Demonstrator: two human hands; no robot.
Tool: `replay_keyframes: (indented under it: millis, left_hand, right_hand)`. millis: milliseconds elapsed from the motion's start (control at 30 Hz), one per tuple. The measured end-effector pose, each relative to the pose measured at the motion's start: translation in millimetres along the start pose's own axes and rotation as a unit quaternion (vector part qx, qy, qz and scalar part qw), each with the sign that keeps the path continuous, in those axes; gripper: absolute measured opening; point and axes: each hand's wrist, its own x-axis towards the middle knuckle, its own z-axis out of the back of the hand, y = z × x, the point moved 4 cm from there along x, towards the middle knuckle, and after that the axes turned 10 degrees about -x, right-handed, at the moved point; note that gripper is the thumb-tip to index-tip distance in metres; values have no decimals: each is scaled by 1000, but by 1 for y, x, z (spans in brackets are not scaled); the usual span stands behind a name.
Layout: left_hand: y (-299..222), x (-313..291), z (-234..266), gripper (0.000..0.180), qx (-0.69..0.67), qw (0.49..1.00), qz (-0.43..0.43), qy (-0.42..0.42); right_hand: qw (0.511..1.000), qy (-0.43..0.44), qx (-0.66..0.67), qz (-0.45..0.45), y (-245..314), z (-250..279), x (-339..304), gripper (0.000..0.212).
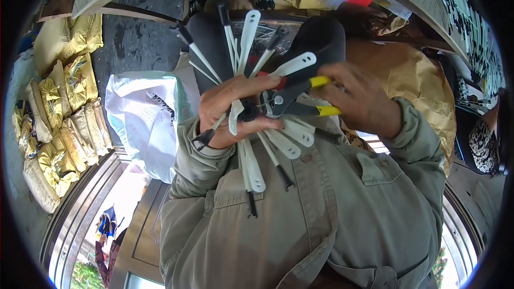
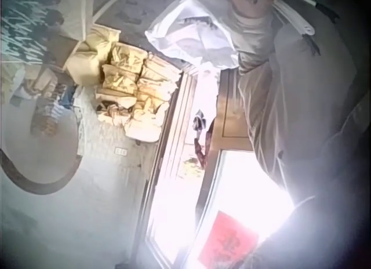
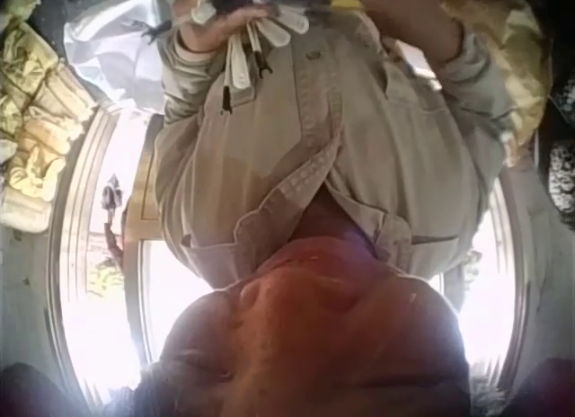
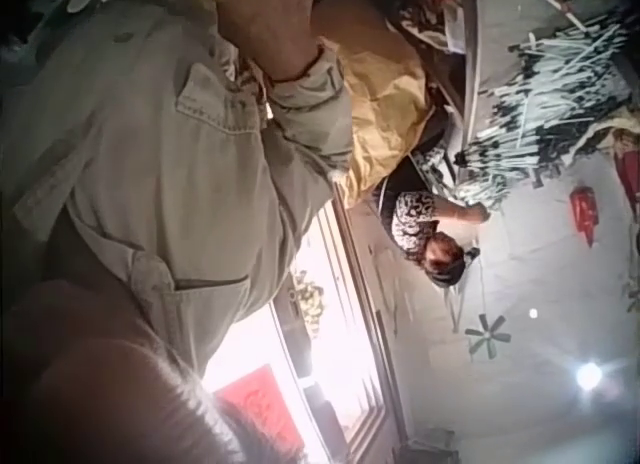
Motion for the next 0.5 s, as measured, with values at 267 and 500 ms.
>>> replay_keyframes:
  millis: [267, 500]
  left_hand:
    - [-3, 5, 0, 63, -22, 990, -35, 134]
    - [7, 5, 2, 63, -18, 1000, -5, 14]
  right_hand:
    - [433, 448, 778, -81, -1, -36, -14, 45]
    - [848, 165, 503, 31, -7, -11, 3, 51]
